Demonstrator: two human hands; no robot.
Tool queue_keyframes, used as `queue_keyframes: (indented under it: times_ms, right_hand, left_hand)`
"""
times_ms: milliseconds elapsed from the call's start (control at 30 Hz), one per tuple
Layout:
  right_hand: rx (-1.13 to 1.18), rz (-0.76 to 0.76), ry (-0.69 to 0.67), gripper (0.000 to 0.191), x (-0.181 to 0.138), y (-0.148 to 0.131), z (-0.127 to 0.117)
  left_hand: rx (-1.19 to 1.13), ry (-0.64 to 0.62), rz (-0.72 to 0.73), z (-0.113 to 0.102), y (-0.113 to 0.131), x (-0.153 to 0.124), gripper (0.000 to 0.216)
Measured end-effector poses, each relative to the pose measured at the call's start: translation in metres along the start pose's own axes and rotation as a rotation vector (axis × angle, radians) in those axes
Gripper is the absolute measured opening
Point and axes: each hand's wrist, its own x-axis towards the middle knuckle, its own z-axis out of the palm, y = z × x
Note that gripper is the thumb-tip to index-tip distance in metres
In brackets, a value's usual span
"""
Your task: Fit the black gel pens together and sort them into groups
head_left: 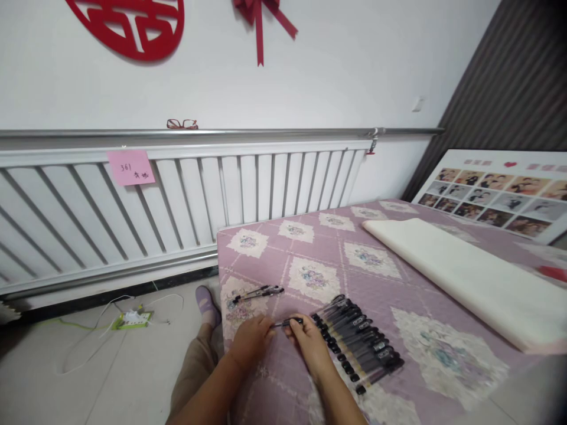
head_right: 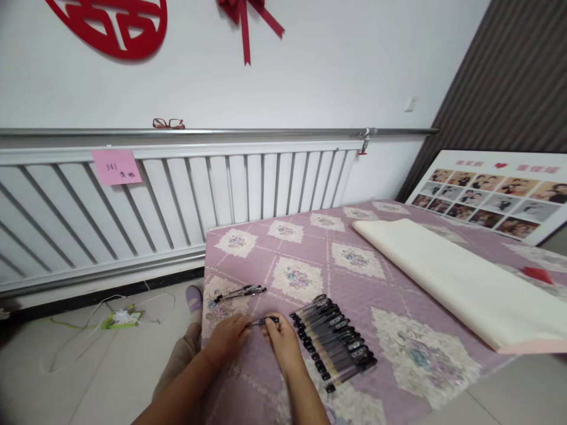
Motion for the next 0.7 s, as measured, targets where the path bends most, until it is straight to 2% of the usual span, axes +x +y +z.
queue_keyframes:
  times_ms: [200,367,700]
  right_hand:
    - [-0.052,0.055,-0.094,0.031,-0.001,-0.007,0.001]
    - [-0.101,0.073,-0.162,0.025,0.001,-0.009,0.002]
    - [-0.214,0.050,-0.152,0.028,0.002,-0.007,0.011]
  left_hand:
    - [-0.002,-0.043,0.046,0.000,-0.001,0.000,0.022]
    - [-0.024,-0.013,0.065,-0.002,-0.002,-0.002,0.019]
    - [-0.008,0.033,0.035,-0.001,-0.002,-0.002,0.019]
